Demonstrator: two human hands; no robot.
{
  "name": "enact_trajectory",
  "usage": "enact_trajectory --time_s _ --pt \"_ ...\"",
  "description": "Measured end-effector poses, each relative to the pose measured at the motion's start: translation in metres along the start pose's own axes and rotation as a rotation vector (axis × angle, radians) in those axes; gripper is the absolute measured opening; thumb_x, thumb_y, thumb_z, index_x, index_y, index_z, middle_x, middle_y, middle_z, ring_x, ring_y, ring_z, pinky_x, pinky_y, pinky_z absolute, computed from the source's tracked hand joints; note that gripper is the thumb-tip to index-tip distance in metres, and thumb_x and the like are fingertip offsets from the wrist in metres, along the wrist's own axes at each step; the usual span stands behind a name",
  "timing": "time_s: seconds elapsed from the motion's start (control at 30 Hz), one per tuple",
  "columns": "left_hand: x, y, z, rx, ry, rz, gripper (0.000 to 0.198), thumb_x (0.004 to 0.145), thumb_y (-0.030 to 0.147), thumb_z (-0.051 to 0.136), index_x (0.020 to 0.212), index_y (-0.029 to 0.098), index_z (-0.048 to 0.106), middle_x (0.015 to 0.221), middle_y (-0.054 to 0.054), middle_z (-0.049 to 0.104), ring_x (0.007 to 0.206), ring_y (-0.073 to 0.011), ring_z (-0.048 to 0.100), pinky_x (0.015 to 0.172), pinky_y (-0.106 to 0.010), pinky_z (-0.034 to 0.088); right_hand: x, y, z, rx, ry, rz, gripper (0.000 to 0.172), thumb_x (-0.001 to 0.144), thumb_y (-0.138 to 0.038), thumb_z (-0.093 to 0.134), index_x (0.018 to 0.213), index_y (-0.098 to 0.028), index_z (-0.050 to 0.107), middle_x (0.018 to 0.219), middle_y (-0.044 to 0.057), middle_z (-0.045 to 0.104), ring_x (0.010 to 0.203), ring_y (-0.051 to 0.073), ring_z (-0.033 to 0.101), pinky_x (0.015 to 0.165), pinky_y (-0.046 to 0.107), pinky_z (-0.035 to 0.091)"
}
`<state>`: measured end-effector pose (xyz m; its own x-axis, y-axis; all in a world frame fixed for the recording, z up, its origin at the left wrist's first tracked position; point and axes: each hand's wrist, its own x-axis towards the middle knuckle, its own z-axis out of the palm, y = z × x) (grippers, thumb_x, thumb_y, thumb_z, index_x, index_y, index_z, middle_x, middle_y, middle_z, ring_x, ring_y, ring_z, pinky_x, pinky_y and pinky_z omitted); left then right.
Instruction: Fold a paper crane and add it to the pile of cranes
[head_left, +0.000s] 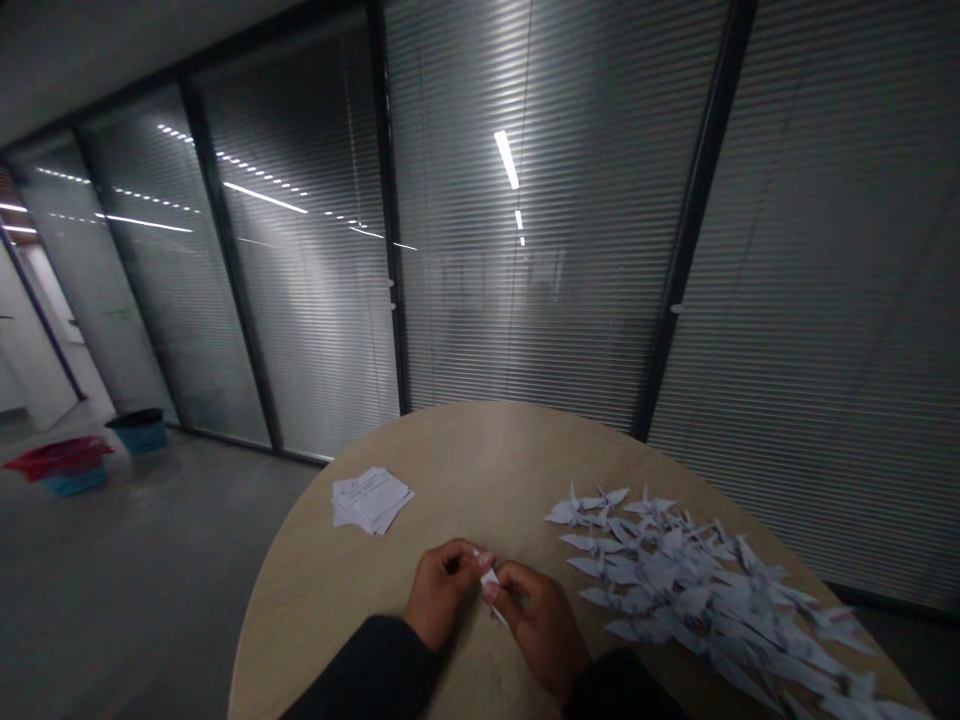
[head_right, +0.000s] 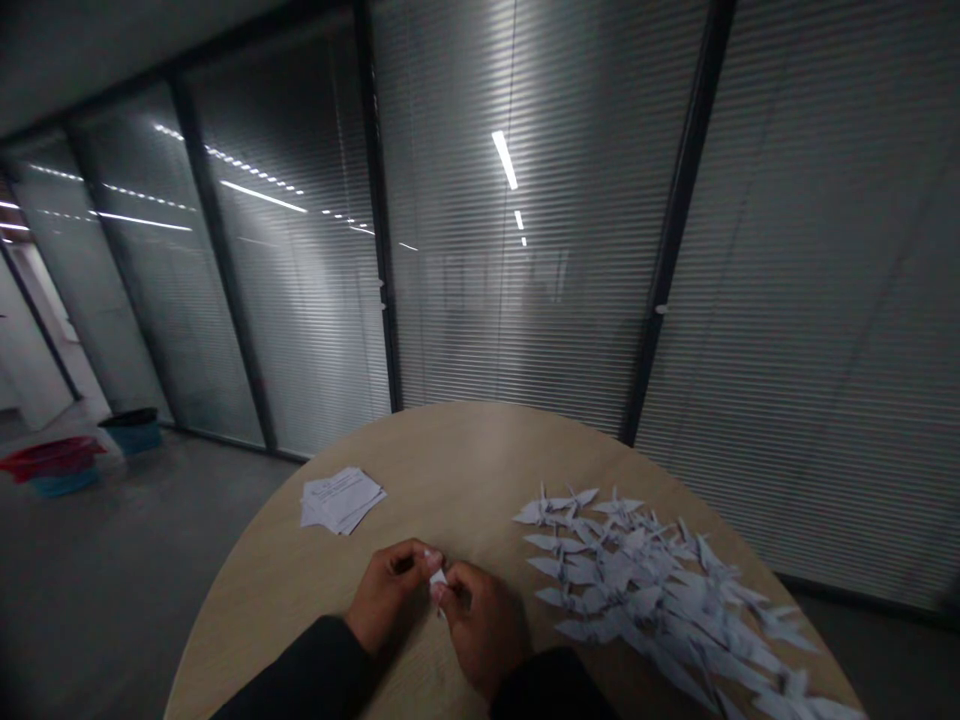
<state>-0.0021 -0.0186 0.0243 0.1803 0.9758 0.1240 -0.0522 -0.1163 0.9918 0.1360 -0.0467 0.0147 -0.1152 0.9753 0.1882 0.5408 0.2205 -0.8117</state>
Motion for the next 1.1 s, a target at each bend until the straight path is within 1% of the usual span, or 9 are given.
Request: enact_trajectory --time_s 0.13,0.27,0.43,0.6,0.73,0.87,1.0,1.07,1.1 --pt "0.0 0.004 -0.001 -0.018 0.025 -0.013 0.048 0.056 0.055 0.071 0.064 0.009 0.06 0.06 -0.004 0.054 0.06 -0.0126 0.047 0.06 -0.025 0.036 0.003 0.005 0.005 0.11 -0.04 0.005 0.033 0.081 -0.045 0.043 0.071 -0.017 0.057 0.071 0.002 0.06 0.07 0.016 0.056 0.066 0.026 0.037" --pt "0.001 0.009 -0.001 -0.021 0.067 -0.036 0.052 0.051 0.058 0.071 0.063 0.008 0.061 0.059 -0.004 0.053 0.058 -0.0118 0.046 0.058 -0.025 0.035 0.005 0.009 0.008 0.205 -0.071 0.05 0.037 0.079 -0.051 0.045 0.077 -0.016 0.059 0.075 0.003 0.061 0.074 0.017 0.056 0.067 0.026 0.038" --pt "0.003 0.012 -0.004 -0.009 0.098 -0.037 0.055 0.051 0.061 0.071 0.062 0.008 0.06 0.055 -0.002 0.049 0.056 -0.0101 0.042 0.056 -0.024 0.031 0.007 0.012 0.006 0.221 -0.057 0.04 0.035 0.077 -0.049 0.05 0.083 -0.016 0.062 0.08 0.003 0.062 0.08 0.019 0.057 0.07 0.026 0.039" --pt "0.003 0.014 -0.004 -0.008 0.098 -0.046 0.054 0.05 0.061 0.071 0.061 0.009 0.06 0.055 -0.002 0.049 0.056 -0.0101 0.042 0.056 -0.024 0.031 0.007 0.014 0.006 0.258 -0.035 0.045 0.032 0.076 -0.046 0.053 0.082 -0.017 0.064 0.079 0.003 0.063 0.077 0.018 0.058 0.069 0.026 0.04" --pt "0.004 0.01 -0.004 -0.017 0.089 -0.056 0.055 0.049 0.061 0.071 0.061 0.009 0.059 0.055 -0.001 0.049 0.055 -0.0096 0.041 0.055 -0.023 0.03 0.006 0.01 0.004 0.27 -0.036 0.043 0.03 0.076 -0.043 0.054 0.081 -0.016 0.065 0.078 0.003 0.064 0.077 0.018 0.058 0.069 0.025 0.041" --pt "0.006 0.005 -0.006 -0.002 0.055 -0.044 0.056 0.053 0.062 0.07 0.064 0.008 0.06 0.057 -0.002 0.049 0.056 -0.0098 0.041 0.056 -0.024 0.031 0.005 0.003 -0.001 0.265 -0.056 0.02 0.03 0.076 -0.042 0.053 0.083 -0.016 0.066 0.082 0.004 0.065 0.081 0.018 0.06 0.075 0.026 0.042" --pt "0.008 0.003 -0.006 -0.013 0.03 -0.065 0.057 0.052 0.063 0.07 0.066 0.008 0.06 0.059 -0.003 0.05 0.056 -0.01 0.042 0.055 -0.024 0.032 0.003 -0.003 -0.006 0.237 -0.047 0.009 0.028 0.077 -0.042 0.054 0.084 -0.018 0.067 0.085 0.003 0.066 0.085 0.019 0.06 0.076 0.026 0.041" --pt "0.007 0.002 -0.005 -0.021 0.034 -0.062 0.057 0.053 0.061 0.07 0.074 0.008 0.062 0.059 -0.002 0.049 0.056 -0.0104 0.042 0.055 -0.024 0.033 0.002 -0.005 -0.007 0.229 -0.043 0.002 0.028 0.077 -0.042 0.054 0.083 -0.018 0.068 0.085 0.003 0.066 0.084 0.018 0.059 0.077 0.026 0.041" --pt "0.007 0.001 -0.005 -0.02 0.054 -0.042 0.057 0.054 0.058 0.071 0.079 0.008 0.062 0.062 -0.002 0.05 0.058 -0.0112 0.044 0.056 -0.024 0.034 0.002 -0.006 -0.007 0.226 -0.037 -0.001 0.028 0.077 -0.043 0.054 0.082 -0.018 0.067 0.084 0.003 0.065 0.084 0.018 0.059 0.077 0.026 0.04"
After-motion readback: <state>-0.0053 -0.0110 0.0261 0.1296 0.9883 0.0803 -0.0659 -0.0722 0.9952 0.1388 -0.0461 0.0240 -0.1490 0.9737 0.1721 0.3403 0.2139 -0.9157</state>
